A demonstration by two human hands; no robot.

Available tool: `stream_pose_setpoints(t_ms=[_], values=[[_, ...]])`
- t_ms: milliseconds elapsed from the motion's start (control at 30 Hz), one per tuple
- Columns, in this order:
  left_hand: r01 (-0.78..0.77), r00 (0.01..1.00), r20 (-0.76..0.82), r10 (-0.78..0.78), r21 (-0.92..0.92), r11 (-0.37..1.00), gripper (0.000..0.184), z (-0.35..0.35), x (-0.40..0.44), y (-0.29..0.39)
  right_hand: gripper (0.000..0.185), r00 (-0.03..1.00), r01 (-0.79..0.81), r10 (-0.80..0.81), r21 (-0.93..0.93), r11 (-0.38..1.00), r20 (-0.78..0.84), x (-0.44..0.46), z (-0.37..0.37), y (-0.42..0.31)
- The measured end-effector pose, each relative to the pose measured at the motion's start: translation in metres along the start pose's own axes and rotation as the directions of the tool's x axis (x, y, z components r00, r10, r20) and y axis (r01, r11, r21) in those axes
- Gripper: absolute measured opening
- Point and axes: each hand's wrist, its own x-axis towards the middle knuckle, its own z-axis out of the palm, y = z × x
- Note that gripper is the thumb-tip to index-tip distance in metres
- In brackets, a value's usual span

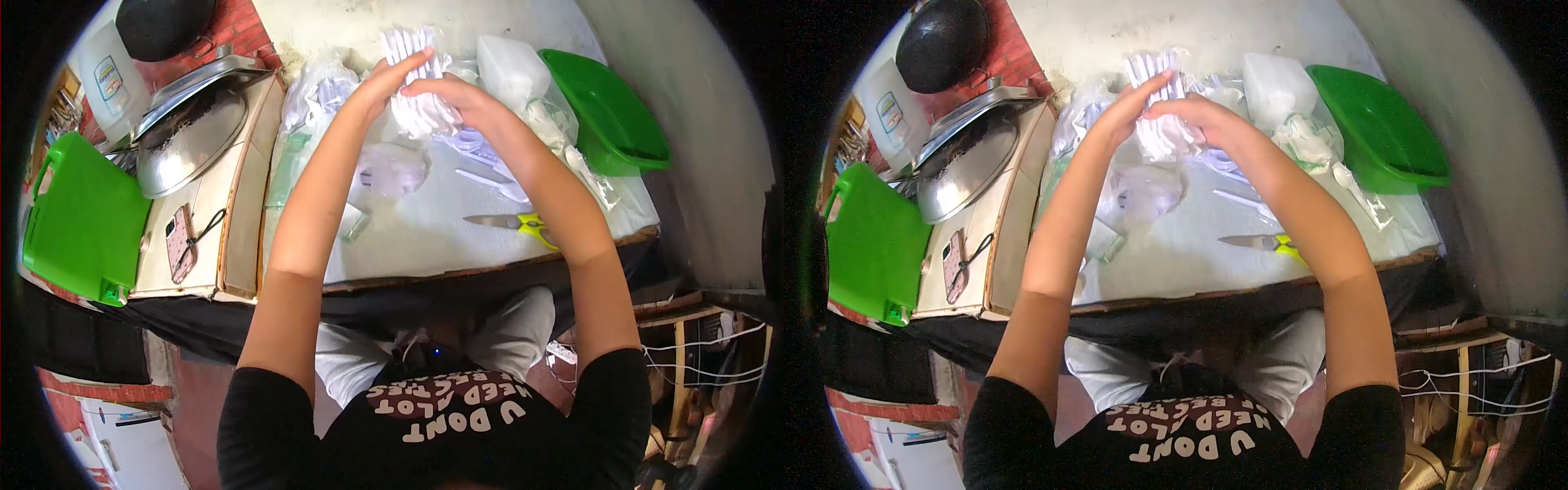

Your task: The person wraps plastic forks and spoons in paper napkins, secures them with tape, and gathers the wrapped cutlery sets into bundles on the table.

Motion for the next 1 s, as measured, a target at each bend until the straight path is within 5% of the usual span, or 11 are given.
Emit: stream_pose_setpoints(t_ms=[33,133,167,367,467,667,700,767,800,867,1000], values=[[0.003,0.997,0.078,-0.007,0.052,0.999,0.084,-0.002,0.002,0.009,0.030,0.997,0.047,-0.049,0.039,0.998,0.055,0.007,-0.004,-0.007],[0.073,0.993,-0.092,-0.076,-0.035,0.997,0.085,-0.017,0.043,-0.001,0.029,1.000,0.016,-0.017,0.052,0.999,0.008,0.046,-0.032,-0.022],[0.130,0.990,-0.048,-0.133,-0.074,0.989,0.078,-0.027,0.056,-0.008,0.025,0.999,0.046,-0.044,0.099,0.994,-0.031,0.059,-0.042,-0.028],[-0.099,0.825,-0.561,-0.062,-0.253,0.963,0.036,-0.068,0.116,-0.064,0.017,0.978,0.141,-0.118,0.128,0.982,-0.171,0.165,-0.096,-0.050],[0.103,0.883,-0.428,-0.189,-0.217,0.971,0.028,-0.095,0.145,-0.098,0.016,0.975,0.038,-0.053,-0.074,0.997,-0.215,0.219,-0.114,-0.031],[0.164,0.953,-0.291,-0.087,0.249,0.954,0.028,-0.094,0.170,-0.139,0.030,0.939,-0.199,0.041,-0.444,0.874,-0.342,0.275,-0.143,0.037],[0.208,0.954,-0.273,-0.124,0.304,0.930,0.030,-0.095,0.181,-0.154,0.049,0.925,-0.197,0.004,-0.471,0.860,-0.379,0.249,-0.126,0.032],[0.284,0.950,-0.242,-0.197,0.413,0.865,0.035,-0.096,0.203,-0.186,0.062,0.873,-0.355,-0.079,-0.737,0.575,-0.482,0.273,-0.137,0.049],[0.204,0.971,-0.205,-0.120,0.468,0.860,0.037,-0.094,0.205,-0.194,0.069,0.848,-0.430,-0.137,-0.815,0.389,-0.512,0.275,-0.133,0.050],[0.042,0.993,-0.114,0.027,0.558,0.829,0.041,-0.086,0.208,-0.212,0.078,0.829,-0.476,-0.139,-0.813,0.336,-0.543,0.272,-0.131,0.052],[0.083,0.996,-0.043,-0.081,0.791,0.606,0.045,-0.074,0.197,-0.191,0.080,0.854,-0.399,-0.193,-0.846,0.354,-0.483,0.273,-0.141,0.049]])
